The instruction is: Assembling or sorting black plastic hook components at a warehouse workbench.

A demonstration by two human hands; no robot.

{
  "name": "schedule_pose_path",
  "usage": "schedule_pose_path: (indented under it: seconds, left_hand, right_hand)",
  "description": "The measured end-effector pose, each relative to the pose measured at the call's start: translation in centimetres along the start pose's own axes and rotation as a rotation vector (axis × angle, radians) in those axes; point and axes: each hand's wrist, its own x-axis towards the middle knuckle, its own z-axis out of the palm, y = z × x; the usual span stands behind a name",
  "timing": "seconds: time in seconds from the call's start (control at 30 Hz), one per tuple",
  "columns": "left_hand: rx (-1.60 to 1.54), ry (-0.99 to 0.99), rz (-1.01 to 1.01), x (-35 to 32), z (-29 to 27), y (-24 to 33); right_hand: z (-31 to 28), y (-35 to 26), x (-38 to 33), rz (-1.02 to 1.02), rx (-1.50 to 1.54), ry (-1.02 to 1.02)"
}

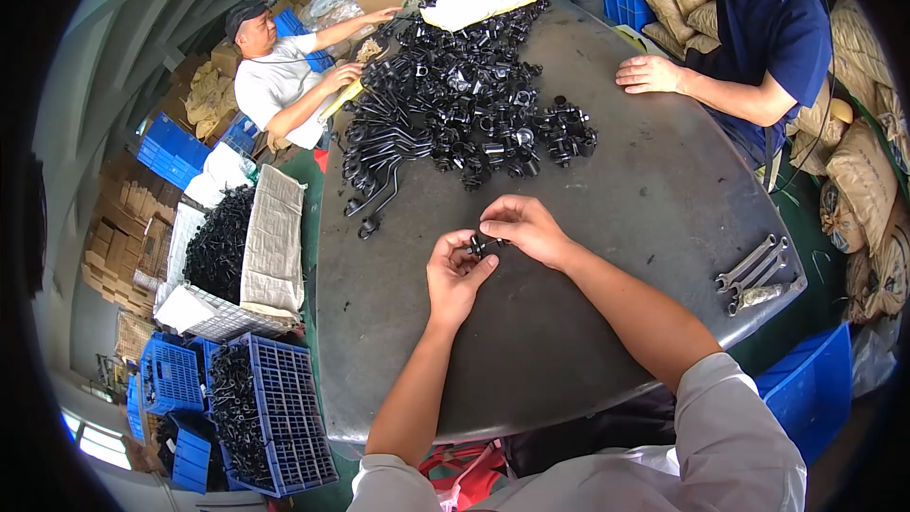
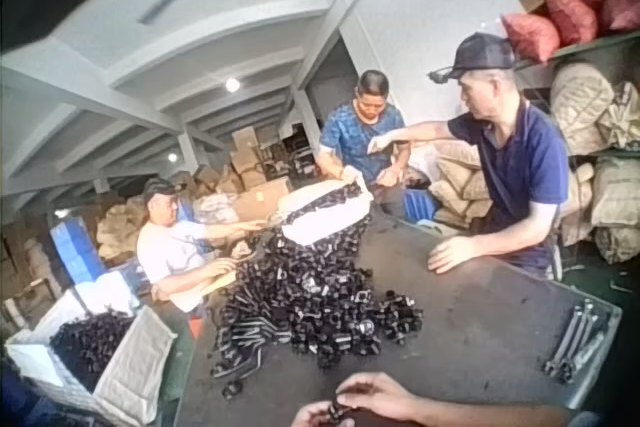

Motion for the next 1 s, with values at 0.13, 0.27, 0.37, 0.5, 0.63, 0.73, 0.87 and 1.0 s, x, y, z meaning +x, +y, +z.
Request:
schedule_pose_path:
  seconds: [0.13,0.27,0.37,0.5,0.63,0.73,0.87,1.0]
  left_hand:
    - [-0.020,0.000,0.000,0.05,-0.02,-0.11]
    - [-0.017,0.002,-0.004,0.06,0.23,-0.05]
    - [-0.042,-0.002,0.004,0.05,0.38,-0.06]
    - [-0.035,0.003,0.001,-0.08,0.01,-0.16]
    - [-0.027,-0.006,-0.019,-0.07,0.04,0.28]
    - [-0.022,-0.002,-0.017,-0.07,0.09,0.24]
    - [-0.013,0.001,-0.009,-0.08,0.12,0.20]
    - [-0.026,0.003,-0.011,-0.11,0.16,0.19]
  right_hand:
    - [-0.04,0.00,0.02,0.001,-0.001,-0.003]
    - [-0.15,0.08,0.00,0.000,0.005,0.004]
    - [-0.18,0.12,0.03,0.004,-0.010,0.012]
    - [0.06,0.01,0.02,0.014,-0.012,0.008]
    - [0.00,-0.25,-0.03,0.037,-0.023,0.005]
    - [0.08,-0.49,-0.11,0.035,-0.026,0.011]
    - [-0.04,-0.15,-0.09,0.018,-0.028,-0.001]
    - [-0.10,0.01,-0.04,0.000,-0.024,-0.002]
